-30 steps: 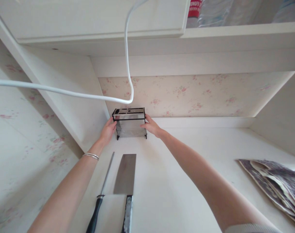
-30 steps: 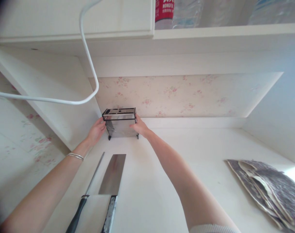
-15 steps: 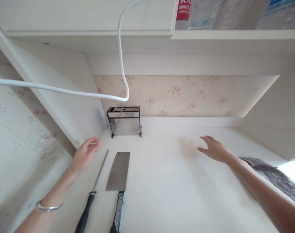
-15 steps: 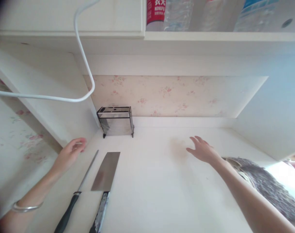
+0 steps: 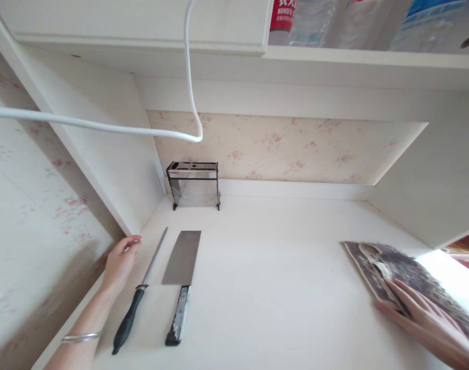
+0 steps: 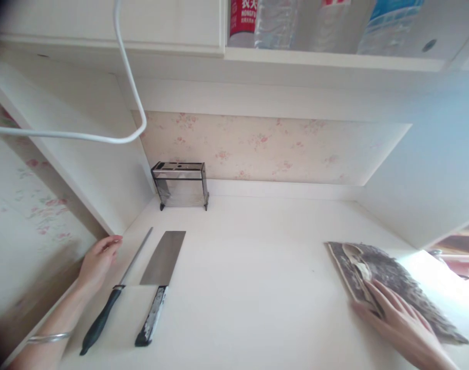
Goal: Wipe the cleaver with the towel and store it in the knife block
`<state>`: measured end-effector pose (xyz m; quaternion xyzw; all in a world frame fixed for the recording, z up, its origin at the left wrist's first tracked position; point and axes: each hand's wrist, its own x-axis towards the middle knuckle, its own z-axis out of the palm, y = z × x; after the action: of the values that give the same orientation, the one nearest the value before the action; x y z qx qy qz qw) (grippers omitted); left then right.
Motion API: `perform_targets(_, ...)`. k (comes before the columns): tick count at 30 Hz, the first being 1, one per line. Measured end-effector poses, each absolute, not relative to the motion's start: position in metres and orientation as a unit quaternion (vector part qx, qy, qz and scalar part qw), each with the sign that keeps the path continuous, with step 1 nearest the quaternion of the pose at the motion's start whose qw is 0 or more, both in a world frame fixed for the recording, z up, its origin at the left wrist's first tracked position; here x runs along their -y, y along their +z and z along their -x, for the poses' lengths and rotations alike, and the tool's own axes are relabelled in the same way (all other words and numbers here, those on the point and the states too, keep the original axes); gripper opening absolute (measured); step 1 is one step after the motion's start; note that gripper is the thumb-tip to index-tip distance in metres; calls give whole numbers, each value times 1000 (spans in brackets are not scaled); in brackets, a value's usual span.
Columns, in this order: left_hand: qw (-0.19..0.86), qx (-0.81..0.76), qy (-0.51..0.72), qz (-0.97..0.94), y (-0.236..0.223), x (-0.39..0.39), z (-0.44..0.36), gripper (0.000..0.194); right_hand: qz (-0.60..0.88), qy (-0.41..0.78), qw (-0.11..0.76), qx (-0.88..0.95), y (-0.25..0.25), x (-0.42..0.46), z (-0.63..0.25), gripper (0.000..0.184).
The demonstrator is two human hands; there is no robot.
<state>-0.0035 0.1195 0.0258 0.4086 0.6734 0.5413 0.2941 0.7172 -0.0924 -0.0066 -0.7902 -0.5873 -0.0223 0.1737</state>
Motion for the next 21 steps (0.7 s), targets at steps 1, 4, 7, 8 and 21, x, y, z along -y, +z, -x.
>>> perform_targets(1,297,-668,544,-412,24,-120,3,32,794,-23,141,591,-8,92,-708,78)
perform_targets(4,331,-640,556,-413,23,-119,-1,34,780,11,69,622,0,80,-667,78)
perform_targets(7,391,-608,571,-389,27,-116,-5,37,731,54,52,679,22,57,-608,75)
perform_targets(8,407,-603,572,-379,28,-115,-5,37,711,71,46,698,30,49,-584,75)
perform_targets(21,442,-599,568,-351,25,-115,9,37,522,149,116,832,63,-4,-323,74)
